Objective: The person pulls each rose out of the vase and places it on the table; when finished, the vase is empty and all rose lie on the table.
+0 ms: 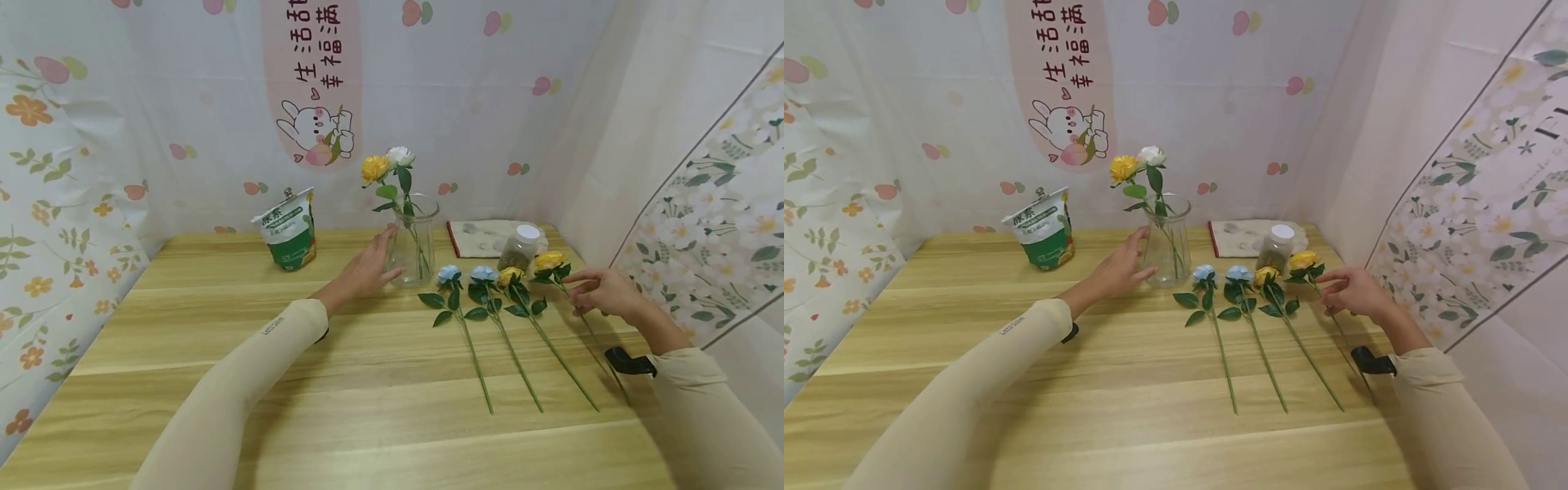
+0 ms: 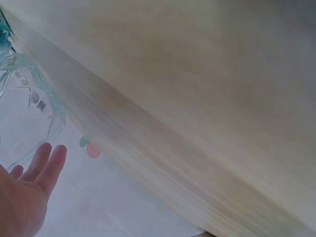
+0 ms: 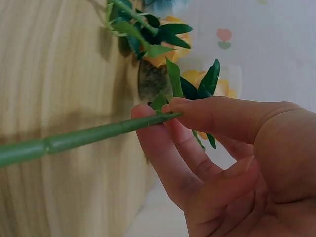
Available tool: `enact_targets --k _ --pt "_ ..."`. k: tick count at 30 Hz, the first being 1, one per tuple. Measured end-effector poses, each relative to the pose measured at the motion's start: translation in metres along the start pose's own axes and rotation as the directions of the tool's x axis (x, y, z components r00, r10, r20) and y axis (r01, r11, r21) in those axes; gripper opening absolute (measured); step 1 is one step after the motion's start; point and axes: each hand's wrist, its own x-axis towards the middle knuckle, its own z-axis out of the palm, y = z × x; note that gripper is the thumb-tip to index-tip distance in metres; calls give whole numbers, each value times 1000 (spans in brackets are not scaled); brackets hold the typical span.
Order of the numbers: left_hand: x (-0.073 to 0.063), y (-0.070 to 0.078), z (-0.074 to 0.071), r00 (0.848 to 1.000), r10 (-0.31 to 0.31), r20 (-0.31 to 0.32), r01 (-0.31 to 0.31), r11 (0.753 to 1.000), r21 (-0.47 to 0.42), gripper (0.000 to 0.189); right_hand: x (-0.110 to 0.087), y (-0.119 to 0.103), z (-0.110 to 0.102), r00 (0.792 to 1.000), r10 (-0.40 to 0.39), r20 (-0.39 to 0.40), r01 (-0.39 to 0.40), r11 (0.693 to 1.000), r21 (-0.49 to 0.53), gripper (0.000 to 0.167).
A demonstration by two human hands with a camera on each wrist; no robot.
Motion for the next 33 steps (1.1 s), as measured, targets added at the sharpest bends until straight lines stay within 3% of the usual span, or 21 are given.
enact_targets --k 14,27,33 --pt "0 2 -2 999 -28 16 28 1000 -12 88 10 17 3 998 45 37 -45 999 3 48" --pt "1 1 1 999 -31 19 31 999 -28 88 10 20 6 995 68 66 -68 998 -12 46" --pt "1 3 1 998 -59 23 60 998 -24 88 11 20 7 996 51 76 -51 999 -10 45"
